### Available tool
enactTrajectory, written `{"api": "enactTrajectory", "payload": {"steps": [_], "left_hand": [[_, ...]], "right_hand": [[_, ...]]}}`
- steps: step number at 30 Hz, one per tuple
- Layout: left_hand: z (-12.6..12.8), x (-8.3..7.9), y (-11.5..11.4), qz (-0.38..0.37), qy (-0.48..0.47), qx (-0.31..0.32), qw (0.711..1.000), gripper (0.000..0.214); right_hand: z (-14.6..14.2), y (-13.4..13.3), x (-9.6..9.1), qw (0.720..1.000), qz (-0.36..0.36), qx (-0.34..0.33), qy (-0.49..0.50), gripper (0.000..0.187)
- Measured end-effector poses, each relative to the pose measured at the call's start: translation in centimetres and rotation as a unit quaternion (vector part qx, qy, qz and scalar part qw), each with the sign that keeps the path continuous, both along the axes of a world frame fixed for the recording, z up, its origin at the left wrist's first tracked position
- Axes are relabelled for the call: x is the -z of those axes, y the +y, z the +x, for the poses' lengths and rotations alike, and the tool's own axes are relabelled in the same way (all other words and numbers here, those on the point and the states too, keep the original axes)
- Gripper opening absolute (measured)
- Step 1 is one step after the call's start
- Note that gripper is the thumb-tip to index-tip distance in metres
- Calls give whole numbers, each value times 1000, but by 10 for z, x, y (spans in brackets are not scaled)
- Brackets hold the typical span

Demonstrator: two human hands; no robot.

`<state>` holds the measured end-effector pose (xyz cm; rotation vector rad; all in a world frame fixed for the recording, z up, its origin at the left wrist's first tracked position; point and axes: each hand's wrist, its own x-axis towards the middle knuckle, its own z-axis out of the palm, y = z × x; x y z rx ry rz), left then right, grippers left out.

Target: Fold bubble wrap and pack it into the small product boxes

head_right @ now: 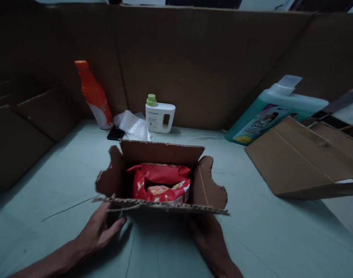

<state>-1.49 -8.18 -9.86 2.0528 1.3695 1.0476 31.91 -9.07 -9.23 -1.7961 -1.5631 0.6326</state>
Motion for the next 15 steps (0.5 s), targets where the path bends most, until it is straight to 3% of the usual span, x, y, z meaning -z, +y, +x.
{"api": "enactTrajectory", "payload": {"steps": [4, 8, 10, 12, 15], "left_hand": [[24, -9, 63, -73, -46, 63, 994, 73], [29, -12, 109, -84, -72, 95, 989, 77], [21, -16, 127, -54, -38, 66, 996, 65], [8, -24, 151, -14, 13, -4, 1000, 51], [-8, -43, 205, 22, 57, -108, 992, 45]], "right_hand": [[0, 39, -20, 1000, 5, 21, -10, 41], [7, 71, -17, 999, 37, 26, 4, 40], [9, 78, -11, 999, 39, 33, 1, 41], [11, 81, -5, 999, 33, 42, -5, 42], [13, 81, 2, 998, 32, 54, -4, 42]]}}
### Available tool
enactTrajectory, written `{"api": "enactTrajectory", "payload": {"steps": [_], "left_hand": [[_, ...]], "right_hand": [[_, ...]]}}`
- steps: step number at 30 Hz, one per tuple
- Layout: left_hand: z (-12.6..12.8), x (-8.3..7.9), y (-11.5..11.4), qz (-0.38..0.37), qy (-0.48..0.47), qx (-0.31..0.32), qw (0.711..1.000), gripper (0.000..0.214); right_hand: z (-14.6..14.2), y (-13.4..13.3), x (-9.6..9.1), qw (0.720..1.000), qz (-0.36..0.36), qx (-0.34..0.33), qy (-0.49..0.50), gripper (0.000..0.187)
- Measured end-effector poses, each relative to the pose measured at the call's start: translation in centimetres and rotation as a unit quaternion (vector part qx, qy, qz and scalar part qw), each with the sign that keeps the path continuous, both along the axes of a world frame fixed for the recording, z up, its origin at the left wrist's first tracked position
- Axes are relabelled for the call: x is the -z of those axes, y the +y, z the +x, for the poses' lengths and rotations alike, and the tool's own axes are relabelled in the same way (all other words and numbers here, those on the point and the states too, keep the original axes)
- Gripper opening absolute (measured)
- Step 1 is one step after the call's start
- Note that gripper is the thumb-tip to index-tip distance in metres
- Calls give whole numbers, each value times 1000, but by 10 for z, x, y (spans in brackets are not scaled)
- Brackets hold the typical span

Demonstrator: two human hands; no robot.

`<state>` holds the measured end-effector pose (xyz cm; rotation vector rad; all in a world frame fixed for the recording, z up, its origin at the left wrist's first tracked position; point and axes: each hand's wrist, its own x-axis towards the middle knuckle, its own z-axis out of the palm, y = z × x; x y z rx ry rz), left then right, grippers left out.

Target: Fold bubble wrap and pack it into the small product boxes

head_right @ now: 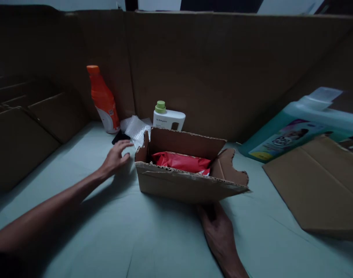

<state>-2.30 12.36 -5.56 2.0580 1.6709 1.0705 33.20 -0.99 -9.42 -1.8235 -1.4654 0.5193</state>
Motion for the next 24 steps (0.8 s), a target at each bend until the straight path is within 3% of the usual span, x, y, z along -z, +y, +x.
{"api": "enactTrajectory", "payload": {"steps": [4, 6, 8, 10, 13, 17, 20, 22, 24], "left_hand": [[-1, -23, 85, 3, 28, -99, 995, 54], [4, -28, 116, -16, 32, -141, 989, 49], [8, -30, 130, -36, 28, -169, 985, 34], [9, -32, 127, -39, 21, -180, 983, 21], [1, -36, 86, -13, 3, -169, 986, 17], [-22, -25, -18, 4, -26, -102, 994, 19], [-33, 0, -107, 49, 0, 99, 994, 15], [-33, 13, -157, 18, 71, 220, 973, 30], [-31, 18, -196, -19, 118, 287, 950, 46]], "right_hand": [[4, 1, 4, 1000, -15, 18, 3, 43], [6, 1, 5, 999, -26, 23, 2, 45], [6, 1, 4, 999, -32, 22, 4, 46], [6, 1, 4, 999, -29, 18, 7, 46], [5, 1, 4, 1000, -11, 5, 15, 44], [5, 3, 3, 1000, 6, -15, 23, 45], [2, 5, 1, 999, 9, -27, 22, 44], [-1, 5, -1, 999, 19, -37, 19, 43], [-5, 5, -1, 998, 31, -45, 16, 43]]}}
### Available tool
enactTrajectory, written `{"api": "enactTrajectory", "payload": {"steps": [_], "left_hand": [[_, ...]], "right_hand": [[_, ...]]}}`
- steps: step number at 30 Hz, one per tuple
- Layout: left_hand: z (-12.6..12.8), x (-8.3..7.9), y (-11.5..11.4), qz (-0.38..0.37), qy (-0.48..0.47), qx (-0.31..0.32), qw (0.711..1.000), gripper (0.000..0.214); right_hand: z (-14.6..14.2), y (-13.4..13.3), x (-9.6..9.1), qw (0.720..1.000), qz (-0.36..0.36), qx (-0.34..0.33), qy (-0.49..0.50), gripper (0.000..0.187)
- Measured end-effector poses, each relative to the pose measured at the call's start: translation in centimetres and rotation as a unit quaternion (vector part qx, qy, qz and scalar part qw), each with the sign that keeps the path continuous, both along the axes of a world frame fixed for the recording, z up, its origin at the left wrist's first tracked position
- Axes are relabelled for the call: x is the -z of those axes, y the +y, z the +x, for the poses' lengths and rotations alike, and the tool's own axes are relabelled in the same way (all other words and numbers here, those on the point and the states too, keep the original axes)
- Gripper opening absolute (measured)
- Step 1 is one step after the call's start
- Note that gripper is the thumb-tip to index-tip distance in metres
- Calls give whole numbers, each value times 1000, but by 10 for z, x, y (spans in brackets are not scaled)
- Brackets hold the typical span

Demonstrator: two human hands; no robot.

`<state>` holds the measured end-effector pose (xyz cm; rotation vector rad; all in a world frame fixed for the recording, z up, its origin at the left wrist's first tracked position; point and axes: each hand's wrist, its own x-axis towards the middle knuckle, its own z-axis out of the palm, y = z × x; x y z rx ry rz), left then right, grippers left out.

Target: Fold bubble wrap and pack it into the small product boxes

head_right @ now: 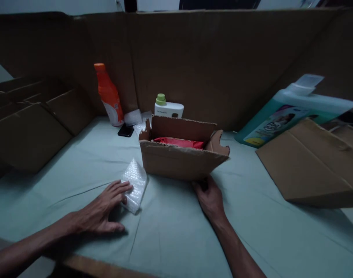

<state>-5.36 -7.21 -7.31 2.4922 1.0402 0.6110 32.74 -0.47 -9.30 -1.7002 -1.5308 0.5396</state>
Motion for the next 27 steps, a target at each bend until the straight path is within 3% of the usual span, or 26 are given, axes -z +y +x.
{"api": "enactTrajectory", "payload": {"steps": [3, 9, 13, 15, 19, 23, 27], "left_hand": [[6, -2, -33, -3, 5, 1, 1000, 44], [15, -4, -67, 79, 15, -70, 994, 52], [14, -11, -97, 32, 16, -55, 998, 31], [10, -14, -102, 15, -8, -84, 996, 24], [0, -14, -81, 8, -4, -178, 984, 27], [2, -8, -50, 16, 64, -182, 981, 55], [12, -6, -33, 1, 139, -202, 969, 56]], "right_hand": [[-5, 0, 1, 1000, 17, -9, -8, 43], [-9, -1, -1, 999, 40, -21, -29, 45], [-12, -1, -1, 998, 45, -24, -45, 46], [-13, -1, 0, 997, 49, -28, -51, 45], [-15, 0, 3, 996, 59, -32, -61, 46], [-18, 0, 9, 995, 68, -35, -70, 46], [-19, -3, 12, 993, 73, -51, -75, 50]]}}
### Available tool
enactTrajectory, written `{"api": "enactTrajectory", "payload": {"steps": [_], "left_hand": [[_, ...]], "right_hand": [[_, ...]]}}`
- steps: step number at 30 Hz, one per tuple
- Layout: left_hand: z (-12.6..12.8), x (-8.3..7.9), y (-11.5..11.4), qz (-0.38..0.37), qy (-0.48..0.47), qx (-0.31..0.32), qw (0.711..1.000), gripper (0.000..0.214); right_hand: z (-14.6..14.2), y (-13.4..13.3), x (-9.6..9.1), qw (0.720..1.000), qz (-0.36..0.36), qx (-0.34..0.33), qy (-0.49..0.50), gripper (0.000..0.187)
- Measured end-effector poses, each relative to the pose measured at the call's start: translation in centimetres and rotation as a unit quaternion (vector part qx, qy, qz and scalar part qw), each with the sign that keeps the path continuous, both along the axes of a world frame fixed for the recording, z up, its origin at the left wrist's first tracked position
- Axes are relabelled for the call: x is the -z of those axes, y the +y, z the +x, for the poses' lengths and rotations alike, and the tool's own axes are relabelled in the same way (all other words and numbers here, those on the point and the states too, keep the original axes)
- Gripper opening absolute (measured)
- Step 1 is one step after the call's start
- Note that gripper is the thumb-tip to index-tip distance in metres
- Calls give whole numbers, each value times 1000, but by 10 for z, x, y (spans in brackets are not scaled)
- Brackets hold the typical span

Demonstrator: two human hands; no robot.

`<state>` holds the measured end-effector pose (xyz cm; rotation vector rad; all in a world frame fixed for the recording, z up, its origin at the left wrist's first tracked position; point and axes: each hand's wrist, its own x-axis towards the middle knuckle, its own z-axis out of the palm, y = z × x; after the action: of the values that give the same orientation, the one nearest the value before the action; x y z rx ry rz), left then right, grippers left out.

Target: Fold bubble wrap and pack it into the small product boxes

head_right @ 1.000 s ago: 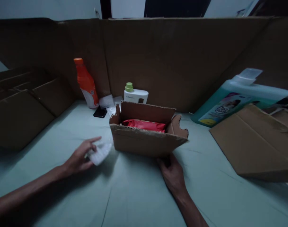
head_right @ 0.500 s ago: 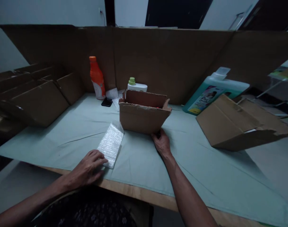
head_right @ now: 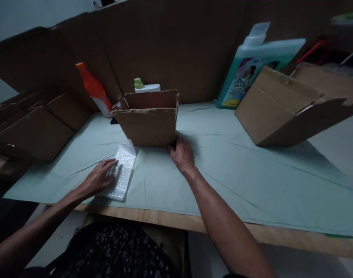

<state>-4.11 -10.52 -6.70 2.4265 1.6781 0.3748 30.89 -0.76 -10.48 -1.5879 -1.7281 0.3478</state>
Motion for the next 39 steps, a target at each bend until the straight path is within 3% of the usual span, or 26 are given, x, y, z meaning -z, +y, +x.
{"api": "enactTrajectory", "payload": {"steps": [3, 7, 14, 19, 24, 28, 33, 36, 39], "left_hand": [[5, -4, 3, -19, 17, -3, 1000, 35], [6, -15, -10, 13, 4, -14, 1000, 13], [4, -38, -69, 136, -93, 76, 983, 25], [6, -30, -105, 56, -151, 162, 974, 24], [0, -33, -124, -42, -219, 216, 951, 25], [-13, -41, -120, -78, -270, 248, 927, 30], [-28, -33, -92, 3, -288, 185, 939, 31], [-36, -19, -76, 1, -284, 156, 946, 31], [-44, -8, -66, -30, -278, 150, 948, 30]], "right_hand": [[-1, -3, -2, 999, 7, -17, -34, 52], [0, -7, -8, 997, 7, -27, -69, 50], [-4, -31, -38, 990, -14, 44, -133, 43], [-69, -54, -52, 969, -107, -26, -221, 31], [-147, -40, -51, 948, -147, -59, -277, 34], [-196, -13, -53, 938, -141, -74, -308, 23], [-241, 29, -57, 930, -128, -68, -338, 27], [-249, 45, -61, 928, -128, -58, -346, 28], [-238, 36, -64, 929, -109, -79, -345, 34]]}}
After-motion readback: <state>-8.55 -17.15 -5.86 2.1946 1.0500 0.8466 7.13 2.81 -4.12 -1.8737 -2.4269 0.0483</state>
